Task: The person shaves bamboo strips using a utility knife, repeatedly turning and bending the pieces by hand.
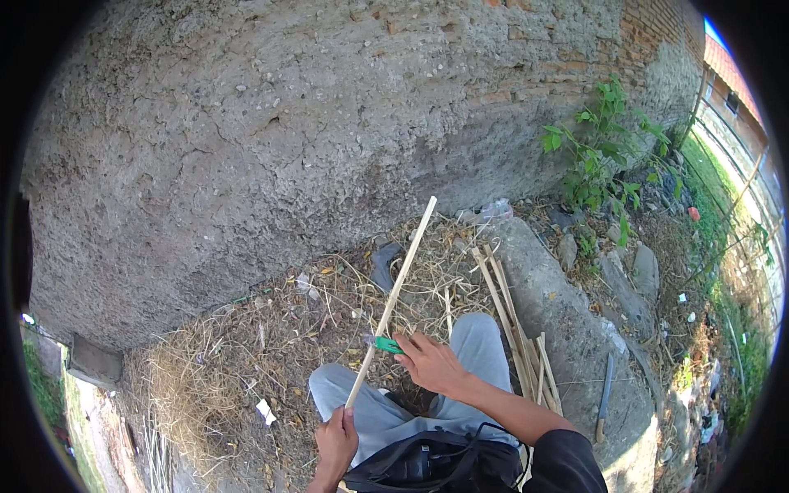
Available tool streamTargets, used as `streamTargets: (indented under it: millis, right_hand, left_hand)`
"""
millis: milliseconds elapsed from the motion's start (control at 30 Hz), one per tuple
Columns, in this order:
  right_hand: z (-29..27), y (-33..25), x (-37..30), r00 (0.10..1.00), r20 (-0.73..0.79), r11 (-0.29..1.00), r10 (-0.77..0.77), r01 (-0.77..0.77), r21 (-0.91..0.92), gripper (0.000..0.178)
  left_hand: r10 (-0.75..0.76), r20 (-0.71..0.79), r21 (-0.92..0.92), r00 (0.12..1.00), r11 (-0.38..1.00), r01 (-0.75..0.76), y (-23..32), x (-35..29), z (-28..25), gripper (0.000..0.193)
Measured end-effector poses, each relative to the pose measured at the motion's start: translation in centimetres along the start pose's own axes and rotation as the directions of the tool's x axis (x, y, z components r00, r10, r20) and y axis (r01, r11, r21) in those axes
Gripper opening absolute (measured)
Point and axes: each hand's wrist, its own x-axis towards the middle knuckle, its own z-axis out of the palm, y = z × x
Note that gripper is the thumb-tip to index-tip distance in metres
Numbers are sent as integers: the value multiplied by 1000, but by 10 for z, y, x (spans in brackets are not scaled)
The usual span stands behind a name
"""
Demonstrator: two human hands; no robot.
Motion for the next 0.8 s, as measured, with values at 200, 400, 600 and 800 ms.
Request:
streamTargets:
  millis: [200, 400, 600, 800]
  right_hand:
    - [3, 18, 7, 985, -142, 991, -96, 81, -108, 39]
    - [12, 2, 4, 961, -230, 984, -150, 122, -132, 37]
    - [6, 3, 15, 943, -244, 952, -224, 159, -260, 33]
    - [10, -17, 10, 947, -226, 961, -228, 181, -210, 31]
  left_hand:
    - [-16, 13, 82, 1000, 997, 15, 1, -5, 1, 23]
    - [-69, 24, 4, 997, 998, 69, 3, -3, -2, 24]
    - [-57, 67, 10, 996, 998, 56, -3, -2, -5, 24]
    - [-100, 43, -32, 994, 994, 101, 5, 9, -8, 23]
